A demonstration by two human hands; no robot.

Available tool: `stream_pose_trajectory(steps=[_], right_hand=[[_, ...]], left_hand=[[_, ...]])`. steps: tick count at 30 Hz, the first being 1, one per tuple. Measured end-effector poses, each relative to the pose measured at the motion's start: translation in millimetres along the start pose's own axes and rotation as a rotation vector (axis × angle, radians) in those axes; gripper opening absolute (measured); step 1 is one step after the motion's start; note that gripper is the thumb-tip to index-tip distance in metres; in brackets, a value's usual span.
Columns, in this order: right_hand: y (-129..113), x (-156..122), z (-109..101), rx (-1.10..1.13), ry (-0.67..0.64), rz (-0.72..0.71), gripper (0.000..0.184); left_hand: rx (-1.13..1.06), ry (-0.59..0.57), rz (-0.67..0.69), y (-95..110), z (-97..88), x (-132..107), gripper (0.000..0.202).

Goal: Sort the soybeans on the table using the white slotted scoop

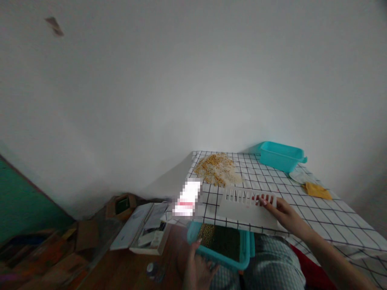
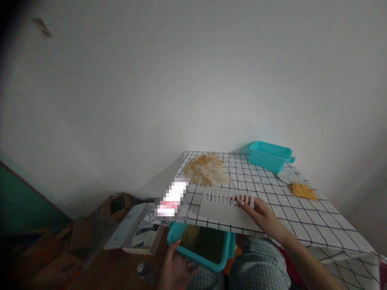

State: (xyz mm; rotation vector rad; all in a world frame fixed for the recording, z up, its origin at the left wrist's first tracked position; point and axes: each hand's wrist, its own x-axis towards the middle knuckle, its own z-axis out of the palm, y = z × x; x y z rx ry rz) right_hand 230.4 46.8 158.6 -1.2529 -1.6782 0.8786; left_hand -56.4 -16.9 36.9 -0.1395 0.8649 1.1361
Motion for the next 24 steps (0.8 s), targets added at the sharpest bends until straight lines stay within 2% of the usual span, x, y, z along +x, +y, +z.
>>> stream_pose_trajectory(steps=[5,8,11,17,24], right_hand=[[19.7,30.8,-25.2,0.053,0.125,0.032,0.046],[37.5,51.3,-34.8,0.069,0.081,0.058,0.046],[54.5,71.6,-37.9,0.118,0.039,0.063,0.047],[66.8,115.7,-18.6,0.369,0.191,0.076,0.051],[55.4,160.0,17.5,0.395,0.135,0.04,0.05]], left_hand=[[0.03,-0.025,0.012,-2.0,0.1,0.7,0.047],[0.051,-0.008,0.007,-1.1,1.3,0.4,0.04],[0.052,-0.011,-0.031,0.5,4.9,-0.4,0.042],[0.067,-0.011,-0.014,-1.3,9.3,-0.5,0.053],[0.048,0.009,-0.049,-2.9,4.9,2.4,0.056]])
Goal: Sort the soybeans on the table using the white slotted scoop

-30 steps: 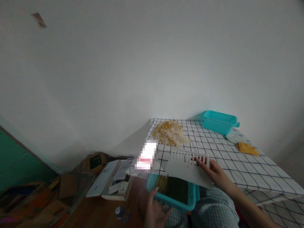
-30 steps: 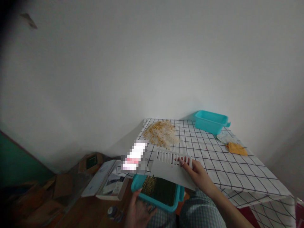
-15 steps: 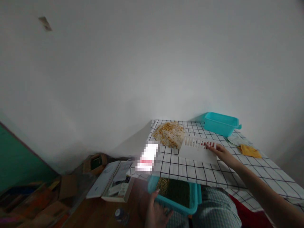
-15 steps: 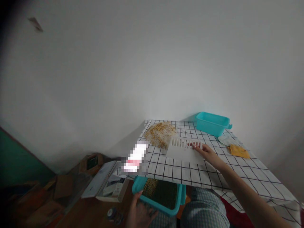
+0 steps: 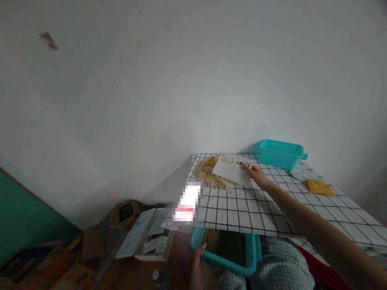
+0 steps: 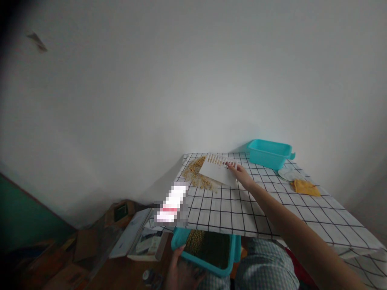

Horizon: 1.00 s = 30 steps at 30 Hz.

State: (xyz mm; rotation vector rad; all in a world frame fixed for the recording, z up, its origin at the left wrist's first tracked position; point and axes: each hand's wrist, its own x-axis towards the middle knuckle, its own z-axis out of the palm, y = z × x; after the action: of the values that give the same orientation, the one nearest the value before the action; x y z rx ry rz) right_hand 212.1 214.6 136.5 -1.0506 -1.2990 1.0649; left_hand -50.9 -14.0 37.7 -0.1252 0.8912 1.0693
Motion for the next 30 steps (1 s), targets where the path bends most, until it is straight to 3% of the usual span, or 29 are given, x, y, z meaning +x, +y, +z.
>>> stream_pose_trajectory(steps=[8,11,14,20,30], right_hand=[[-0.5,25.1,14.6,-0.048,-0.09,-0.06,0.046],[-1.5,22.5,12.0,-0.066,-0.141,-0.054,0.046],[-2.6,15.3,6.5,-0.083,-0.19,-0.041,0.045],[-3.8,8.0,-4.9,-0.105,-0.205,-0.039,0.044],[-14.7,7.0,9.6,-0.17,-0.314,-0.099,0.042]], left_hand=[[0.01,-0.022,-0.065,0.9,-3.8,8.8,0.062],[0.007,0.022,-0.052,-0.8,-5.9,13.2,0.062],[0.007,-0.013,-0.058,-3.0,-9.4,17.0,0.062],[0.022,0.013,-0.053,-5.8,-9.1,16.4,0.056],[0.017,0.006,-0.042,-2.6,-9.7,16.2,0.067]])
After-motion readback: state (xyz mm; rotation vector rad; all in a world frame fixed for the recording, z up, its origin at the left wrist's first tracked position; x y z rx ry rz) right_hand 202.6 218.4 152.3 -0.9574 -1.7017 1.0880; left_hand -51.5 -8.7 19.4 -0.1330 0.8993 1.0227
